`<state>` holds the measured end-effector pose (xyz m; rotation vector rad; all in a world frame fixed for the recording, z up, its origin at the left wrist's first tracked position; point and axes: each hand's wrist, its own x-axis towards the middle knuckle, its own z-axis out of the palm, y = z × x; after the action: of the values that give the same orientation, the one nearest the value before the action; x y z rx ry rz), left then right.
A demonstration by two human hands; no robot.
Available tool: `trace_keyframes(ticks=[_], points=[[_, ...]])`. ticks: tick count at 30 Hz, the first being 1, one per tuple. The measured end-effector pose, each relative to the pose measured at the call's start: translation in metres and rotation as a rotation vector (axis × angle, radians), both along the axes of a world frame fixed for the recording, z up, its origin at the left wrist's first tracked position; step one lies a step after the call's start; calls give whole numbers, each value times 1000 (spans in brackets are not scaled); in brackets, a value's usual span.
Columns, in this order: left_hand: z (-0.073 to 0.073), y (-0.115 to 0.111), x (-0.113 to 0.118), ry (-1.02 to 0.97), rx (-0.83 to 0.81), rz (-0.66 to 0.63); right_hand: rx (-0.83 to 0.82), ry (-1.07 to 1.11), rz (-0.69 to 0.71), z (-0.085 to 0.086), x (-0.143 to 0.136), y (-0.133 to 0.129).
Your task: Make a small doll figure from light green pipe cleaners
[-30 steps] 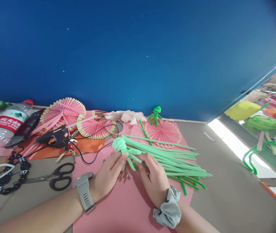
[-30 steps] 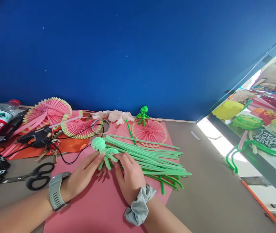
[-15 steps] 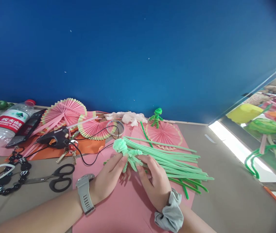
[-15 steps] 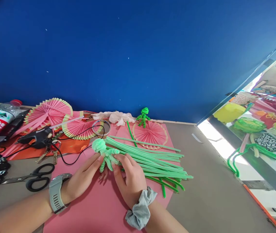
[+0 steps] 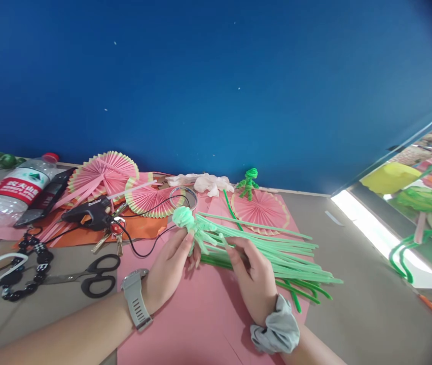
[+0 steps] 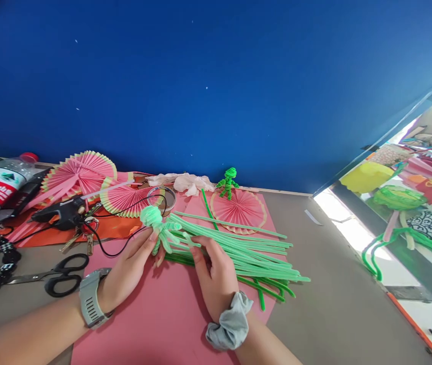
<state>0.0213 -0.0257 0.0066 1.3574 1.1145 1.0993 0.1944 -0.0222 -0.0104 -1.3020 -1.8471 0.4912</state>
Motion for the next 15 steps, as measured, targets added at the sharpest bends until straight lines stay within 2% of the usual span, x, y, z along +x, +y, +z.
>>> trace_keyframes(ticks=[3,10,15], points=[[-3,0,0,-34,-21,17,79,22,-1,3,0,0],[-9,-3,4,-70,-72,-88,103,-130,203,6,-1,-6],[-6,-4,4,-77,-93,-125,74,-173,175,5,-1,-2]])
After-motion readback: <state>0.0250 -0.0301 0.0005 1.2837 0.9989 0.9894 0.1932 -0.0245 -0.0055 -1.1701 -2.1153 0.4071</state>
